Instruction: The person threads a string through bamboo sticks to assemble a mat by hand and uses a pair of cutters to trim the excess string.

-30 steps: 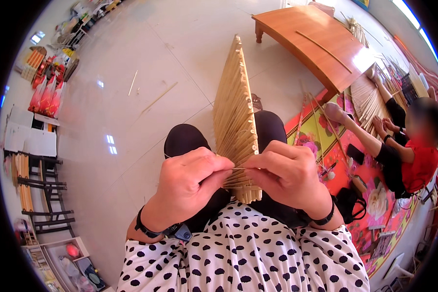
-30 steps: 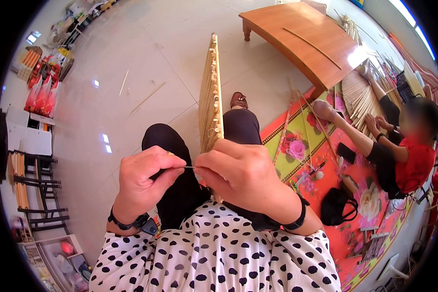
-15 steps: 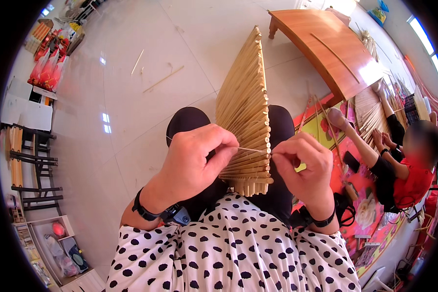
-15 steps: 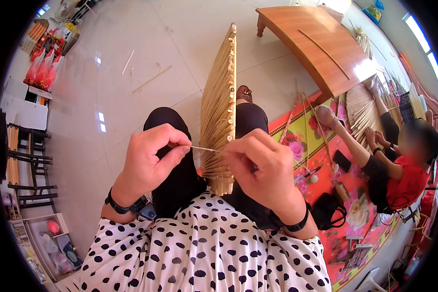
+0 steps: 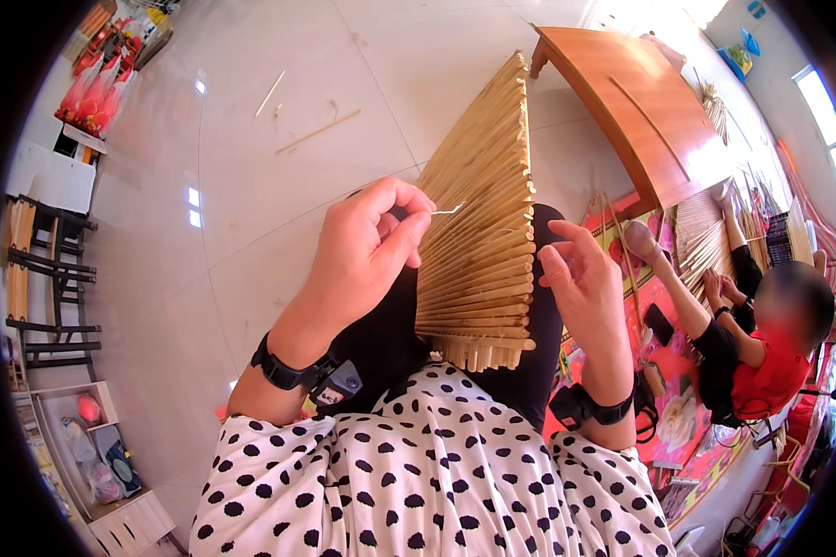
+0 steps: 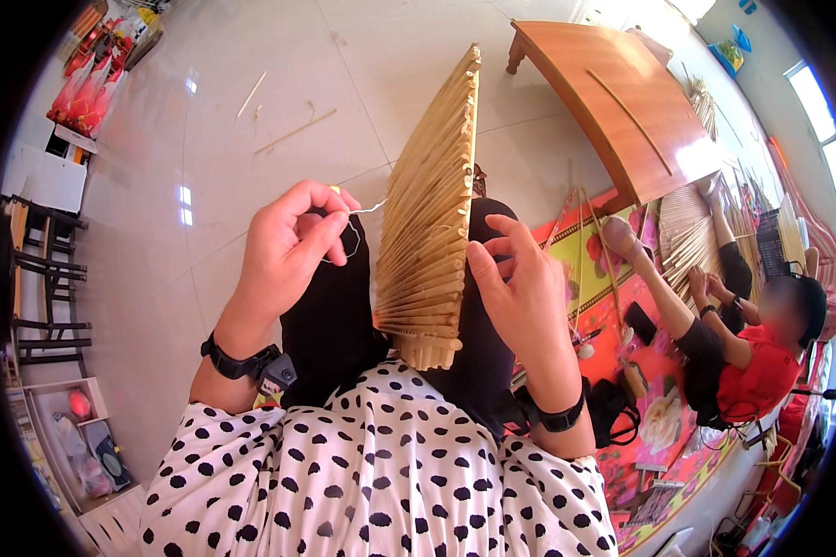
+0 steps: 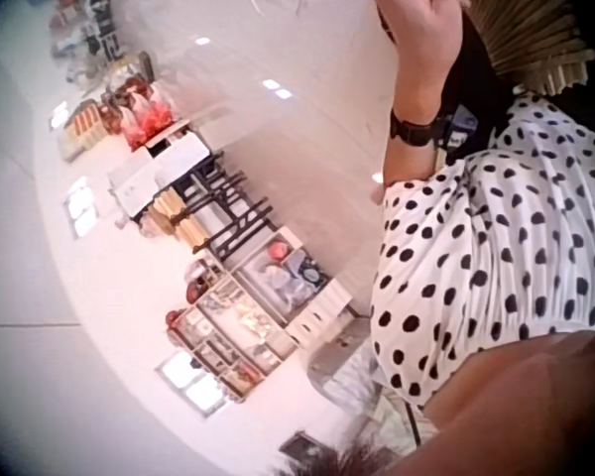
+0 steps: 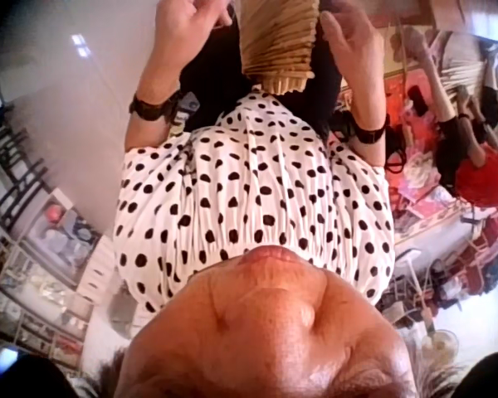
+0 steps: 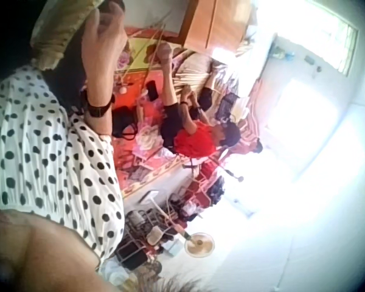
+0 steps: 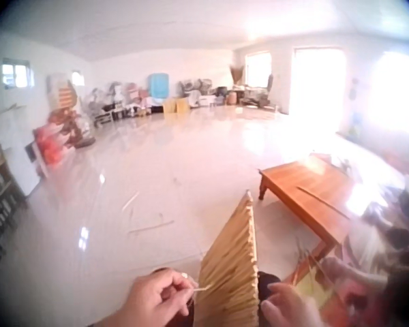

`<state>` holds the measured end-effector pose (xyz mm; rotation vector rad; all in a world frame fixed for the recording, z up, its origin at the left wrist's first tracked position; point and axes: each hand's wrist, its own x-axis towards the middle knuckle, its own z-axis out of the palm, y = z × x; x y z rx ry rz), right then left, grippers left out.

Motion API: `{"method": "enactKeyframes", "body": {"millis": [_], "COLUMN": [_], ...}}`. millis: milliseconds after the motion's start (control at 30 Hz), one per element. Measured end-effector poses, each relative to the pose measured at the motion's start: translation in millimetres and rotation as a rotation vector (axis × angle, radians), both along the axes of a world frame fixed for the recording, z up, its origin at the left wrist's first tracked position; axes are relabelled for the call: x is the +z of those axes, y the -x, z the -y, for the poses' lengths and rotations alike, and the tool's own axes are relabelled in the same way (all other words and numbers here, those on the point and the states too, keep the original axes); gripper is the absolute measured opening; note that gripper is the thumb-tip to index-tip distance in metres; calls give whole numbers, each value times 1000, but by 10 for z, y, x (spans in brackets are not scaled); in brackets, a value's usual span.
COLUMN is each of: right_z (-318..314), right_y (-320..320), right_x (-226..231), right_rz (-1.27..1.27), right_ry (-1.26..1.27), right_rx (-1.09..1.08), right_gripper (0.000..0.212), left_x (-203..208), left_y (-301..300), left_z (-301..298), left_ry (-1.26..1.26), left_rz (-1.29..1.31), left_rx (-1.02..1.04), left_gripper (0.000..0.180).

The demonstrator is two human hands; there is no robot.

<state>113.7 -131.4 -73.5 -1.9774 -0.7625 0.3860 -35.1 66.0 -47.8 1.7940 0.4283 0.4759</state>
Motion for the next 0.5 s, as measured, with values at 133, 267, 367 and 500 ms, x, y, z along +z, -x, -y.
{"method": "enactKeyframes", "body": {"millis": [133,267,367,500], "right_z": [-113,-238,-323,-476], "right_y": [-14,-23,-123,-286], "right_x": [-19,-46,-84,-38], "right_rz": [-83,-114,-60,-70], "right_ry": [36,88,116,228], "right_rx": [-35,-53,-76,14], "right_gripper": [48,51,49,46], "left_x": [-256,-417,-428,-442], "left_y": [-88,-144,-171,-144], "left_z": [-42,-62,-67,-97], "left_ry": [63,83,82,111], "left_rz": [-17,-76,-103,-79], "left_rx": [-19,-24,-43,-35], "left_gripper": [4,5,6,6]}}
